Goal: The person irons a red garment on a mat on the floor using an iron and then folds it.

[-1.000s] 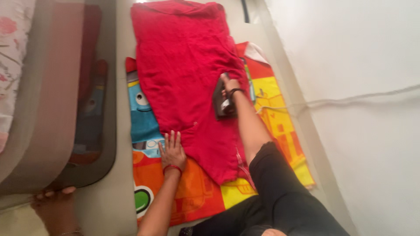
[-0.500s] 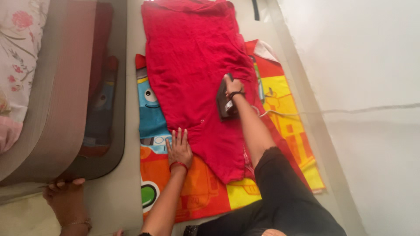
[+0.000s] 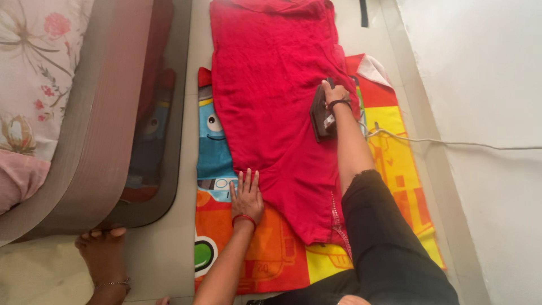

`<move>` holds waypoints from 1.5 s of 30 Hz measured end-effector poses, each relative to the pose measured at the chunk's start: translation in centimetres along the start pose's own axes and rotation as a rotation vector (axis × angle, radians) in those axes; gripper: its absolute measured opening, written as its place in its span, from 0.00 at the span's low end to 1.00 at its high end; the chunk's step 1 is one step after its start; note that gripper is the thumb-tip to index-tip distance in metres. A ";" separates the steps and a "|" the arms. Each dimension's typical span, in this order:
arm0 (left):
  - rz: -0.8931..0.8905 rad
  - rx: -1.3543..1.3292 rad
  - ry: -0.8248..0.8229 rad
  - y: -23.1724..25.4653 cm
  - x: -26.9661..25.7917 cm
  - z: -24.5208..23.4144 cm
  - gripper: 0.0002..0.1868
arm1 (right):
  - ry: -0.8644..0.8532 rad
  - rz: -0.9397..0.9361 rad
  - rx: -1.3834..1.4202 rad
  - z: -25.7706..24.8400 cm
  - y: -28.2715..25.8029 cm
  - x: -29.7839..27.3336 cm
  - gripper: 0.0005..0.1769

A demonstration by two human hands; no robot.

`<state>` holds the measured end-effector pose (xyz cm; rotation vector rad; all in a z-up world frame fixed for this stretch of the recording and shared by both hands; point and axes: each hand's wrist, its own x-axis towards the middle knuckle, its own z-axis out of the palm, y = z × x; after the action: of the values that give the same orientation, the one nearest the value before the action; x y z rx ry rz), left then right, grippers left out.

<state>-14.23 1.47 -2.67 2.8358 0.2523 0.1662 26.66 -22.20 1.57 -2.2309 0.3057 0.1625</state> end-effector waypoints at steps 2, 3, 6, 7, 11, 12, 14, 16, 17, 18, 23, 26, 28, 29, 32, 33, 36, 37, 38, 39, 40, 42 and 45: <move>0.003 -0.003 0.004 0.2 -0.1 0.1 0.35 | 0.083 0.051 -0.141 -1.0 0.1 -0.2 0.40; 0.000 -0.004 0.009 0.1 -0.1 0.0 0.35 | 0.088 0.049 -0.135 -1.5 0.3 -0.5 0.40; 0.002 -0.013 0.006 0.1 -0.2 0.1 0.34 | 0.101 0.149 0.105 -2.8 1.6 -1.1 0.36; -0.001 -0.016 0.008 0.0 -0.1 0.0 0.34 | 0.163 0.105 0.009 -2.9 1.9 -1.2 0.37; 0.003 -0.006 0.003 0.0 0.1 0.1 0.34 | 0.257 0.224 -0.027 -3.2 2.3 -2.4 0.38; -0.001 -0.008 0.016 0.1 0.0 0.2 0.34 | 0.256 0.219 -0.034 -3.1 2.1 -3.1 0.38; -0.005 -0.009 0.015 0.0 0.0 0.2 0.34 | 0.338 0.354 0.179 -3.1 2.0 -4.3 0.35; -0.005 -0.009 0.010 0.0 0.0 0.2 0.35 | 0.346 0.375 0.219 -2.9 2.2 -5.0 0.36; 0.002 -0.009 0.014 0.1 -0.1 0.3 0.34 | 0.349 0.395 0.263 -2.8 2.4 -5.2 0.37; 0.003 -0.007 0.021 0.0 -0.1 0.2 0.34 | 0.345 0.391 0.258 -2.6 2.5 -5.4 0.37; 0.003 -0.013 0.019 -0.2 -0.3 0.6 0.34 | 0.365 0.423 0.337 -2.3 3.7 -6.1 0.39; 0.007 0.004 0.020 -0.1 -0.2 0.8 0.34 | 0.377 0.434 0.332 -2.2 3.7 -3.4 0.37; 0.002 0.003 0.034 -0.2 -0.2 0.6 0.34 | 0.293 0.361 0.396 -2.3 4.3 -1.6 0.35; 0.003 -0.003 0.010 -0.2 -0.3 0.4 0.34 | 0.212 0.283 0.460 -2.4 4.3 -0.6 0.34; 0.005 -0.006 -0.011 0.0 0.0 0.3 0.34 | 0.066 0.188 0.372 -2.8 4.6 1.9 0.32; 0.004 -0.005 -0.013 -0.1 0.0 0.3 0.35 | 0.064 0.189 0.377 -2.5 4.7 2.3 0.32; 0.000 0.039 -0.012 0.0 0.0 0.3 0.35 | 0.014 0.176 0.369 -2.4 4.7 2.4 0.33; 0.001 0.039 -0.011 0.0 0.0 0.4 0.35 | -0.002 0.182 0.363 -2.3 4.6 1.9 0.34; 0.001 0.027 -0.007 0.0 0.1 0.5 0.35 | -0.021 0.186 0.357 -2.2 4.5 1.4 0.34; 0.000 0.014 -0.003 -0.1 0.1 0.6 0.35 | -0.022 0.183 0.359 -2.0 4.5 0.6 0.34; 0.001 0.014 0.001 -0.2 0.1 0.8 0.35 | -0.024 0.183 0.341 -1.8 4.6 -0.4 0.35; 0.012 0.015 0.056 -0.4 0.0 1.3 0.33 | -0.024 0.180 0.323 -1.2 4.9 -2.9 0.36; 0.012 -0.018 0.087 -0.8 0.2 2.3 0.32 | -0.061 0.237 0.319 0.2 5.5 -7.6 0.39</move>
<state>-13.86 1.60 -5.11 2.8158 0.2511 0.2934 17.87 -24.15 -1.01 -1.8673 0.5247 0.2868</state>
